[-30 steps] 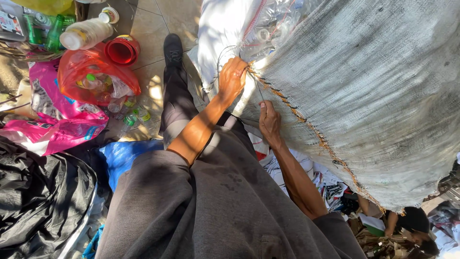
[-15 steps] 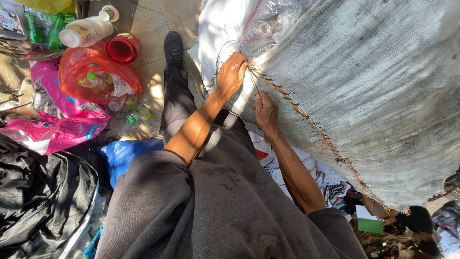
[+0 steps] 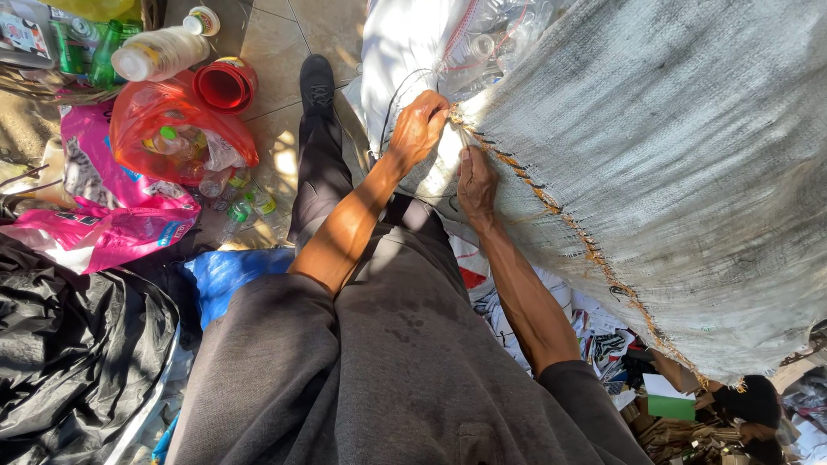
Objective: Sewing the top of a large white sack filled with plastic bottles to close it
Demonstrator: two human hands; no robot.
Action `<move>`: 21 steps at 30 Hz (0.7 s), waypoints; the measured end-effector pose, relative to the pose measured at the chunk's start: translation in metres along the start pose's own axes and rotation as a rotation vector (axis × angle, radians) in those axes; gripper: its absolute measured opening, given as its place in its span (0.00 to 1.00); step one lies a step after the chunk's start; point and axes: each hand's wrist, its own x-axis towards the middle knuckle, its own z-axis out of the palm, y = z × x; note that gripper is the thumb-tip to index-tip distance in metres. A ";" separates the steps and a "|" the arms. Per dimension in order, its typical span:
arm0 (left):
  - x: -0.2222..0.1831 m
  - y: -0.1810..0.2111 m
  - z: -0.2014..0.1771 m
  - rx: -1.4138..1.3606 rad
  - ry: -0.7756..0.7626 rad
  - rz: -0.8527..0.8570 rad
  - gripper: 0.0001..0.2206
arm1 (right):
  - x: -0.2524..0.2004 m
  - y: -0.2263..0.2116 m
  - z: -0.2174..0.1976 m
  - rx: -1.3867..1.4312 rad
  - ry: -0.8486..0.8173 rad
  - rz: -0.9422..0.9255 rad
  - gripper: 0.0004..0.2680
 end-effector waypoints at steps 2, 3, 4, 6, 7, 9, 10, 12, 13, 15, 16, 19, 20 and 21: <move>0.002 -0.001 0.001 -0.008 -0.001 -0.005 0.03 | 0.008 0.006 0.005 -0.020 0.024 -0.057 0.10; 0.002 -0.001 0.000 -0.017 -0.006 -0.010 0.03 | 0.010 0.008 0.009 -0.040 0.052 -0.109 0.10; 0.003 -0.006 0.001 -0.015 -0.006 -0.014 0.03 | 0.012 0.011 0.013 -0.038 0.048 -0.107 0.10; 0.003 -0.013 0.005 -0.083 -0.002 -0.070 0.03 | 0.014 0.017 0.020 -0.055 0.117 -0.192 0.10; 0.002 -0.006 0.002 -0.083 -0.006 -0.074 0.03 | 0.015 0.016 0.020 -0.055 0.117 -0.186 0.10; 0.004 0.011 -0.004 -0.174 0.004 -0.013 0.05 | 0.018 0.014 0.020 -0.070 -0.031 -0.170 0.09; 0.002 0.012 -0.004 -0.173 0.000 -0.013 0.05 | 0.022 0.007 0.020 -0.069 -0.029 -0.167 0.09; -0.001 0.015 -0.002 -0.078 -0.009 0.140 0.07 | 0.034 -0.008 0.016 -0.060 -0.032 -0.180 0.04; 0.000 0.014 -0.002 -0.072 -0.012 0.147 0.07 | 0.035 -0.004 0.019 -0.055 -0.024 -0.182 0.04; -0.003 0.009 -0.004 -0.137 -0.037 0.073 0.07 | 0.034 0.004 0.026 -0.126 -0.030 -0.158 0.03; -0.005 0.008 -0.002 -0.133 -0.033 0.069 0.07 | 0.032 -0.002 0.019 -0.120 -0.035 -0.159 0.03; 0.001 0.019 0.004 -0.109 0.016 -0.104 0.11 | 0.035 -0.012 0.000 -0.080 -0.228 -0.105 0.06; 0.003 0.030 0.005 -0.066 0.074 -0.136 0.13 | 0.035 -0.008 -0.002 -0.261 -0.280 -0.119 0.06; 0.003 0.041 0.007 -0.025 0.128 -0.171 0.17 | 0.033 -0.005 -0.005 -0.445 -0.330 -0.127 0.07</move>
